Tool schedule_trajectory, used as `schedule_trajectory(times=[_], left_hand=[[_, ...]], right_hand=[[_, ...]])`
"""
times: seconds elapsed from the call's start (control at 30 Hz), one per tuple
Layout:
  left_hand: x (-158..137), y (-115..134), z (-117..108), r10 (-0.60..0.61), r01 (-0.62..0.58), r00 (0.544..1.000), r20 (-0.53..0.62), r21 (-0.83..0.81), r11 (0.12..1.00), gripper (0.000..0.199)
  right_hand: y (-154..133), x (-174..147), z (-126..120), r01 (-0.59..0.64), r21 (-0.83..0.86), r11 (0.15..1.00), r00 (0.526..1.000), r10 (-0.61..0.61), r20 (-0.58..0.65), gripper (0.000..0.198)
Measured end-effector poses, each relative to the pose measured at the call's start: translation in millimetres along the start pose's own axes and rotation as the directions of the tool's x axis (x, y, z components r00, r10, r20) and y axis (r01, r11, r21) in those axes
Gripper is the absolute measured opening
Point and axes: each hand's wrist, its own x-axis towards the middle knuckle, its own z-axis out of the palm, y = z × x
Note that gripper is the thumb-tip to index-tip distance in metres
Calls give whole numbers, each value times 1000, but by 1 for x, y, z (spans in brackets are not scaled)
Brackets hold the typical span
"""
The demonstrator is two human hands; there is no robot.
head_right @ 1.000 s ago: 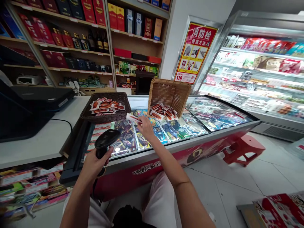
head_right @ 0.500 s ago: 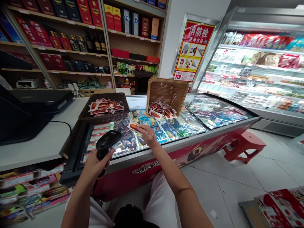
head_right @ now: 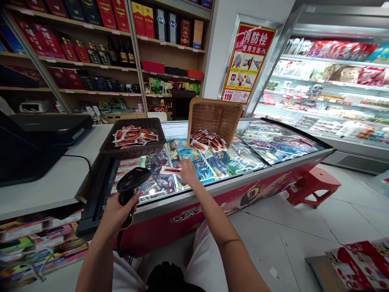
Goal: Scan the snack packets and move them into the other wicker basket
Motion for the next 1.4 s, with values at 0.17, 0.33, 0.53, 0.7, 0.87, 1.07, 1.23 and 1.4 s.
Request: schedule_trajectory(times=[0.17, 0.33, 0.53, 0.7, 0.87, 1.07, 1.23, 1.4], left_hand=[[-1, 3, 1, 16, -16, 1000, -6, -24, 1000, 60], [-1, 2, 1, 28, -28, 1000, 6, 12, 1000, 62], [-3, 3, -1, 33, -33, 999, 4, 15, 999, 63], [-5, 5, 4, 32, -33, 999, 14, 18, 999, 62], [-7, 7, 19, 59, -62, 997, 49, 48, 997, 57], [-13, 10, 31, 70, -74, 993, 95, 46, 996, 51], [-13, 13, 32, 38, -44, 993, 108, 56, 997, 50], [-10, 14, 34, 55, -65, 994, 95, 115, 991, 52]], right_hand=[[-27, 25, -20, 135, 120, 984, 958, -161, 239, 42], [-52, 43, -27, 245, 44, 969, 829, -233, 509, 21], [-34, 36, -33, 140, 84, 987, 923, -161, 349, 13], [-5, 21, -27, -110, 712, 693, 990, 141, 16, 43], [-3, 1, -6, -155, 928, 339, 899, 437, -10, 64], [-14, -24, 4, -108, 954, 281, 866, 498, -49, 55], [-22, -41, 0, -66, 958, 281, 858, 506, -90, 54], [-23, -50, 5, -35, 985, 168, 851, 522, -59, 53]])
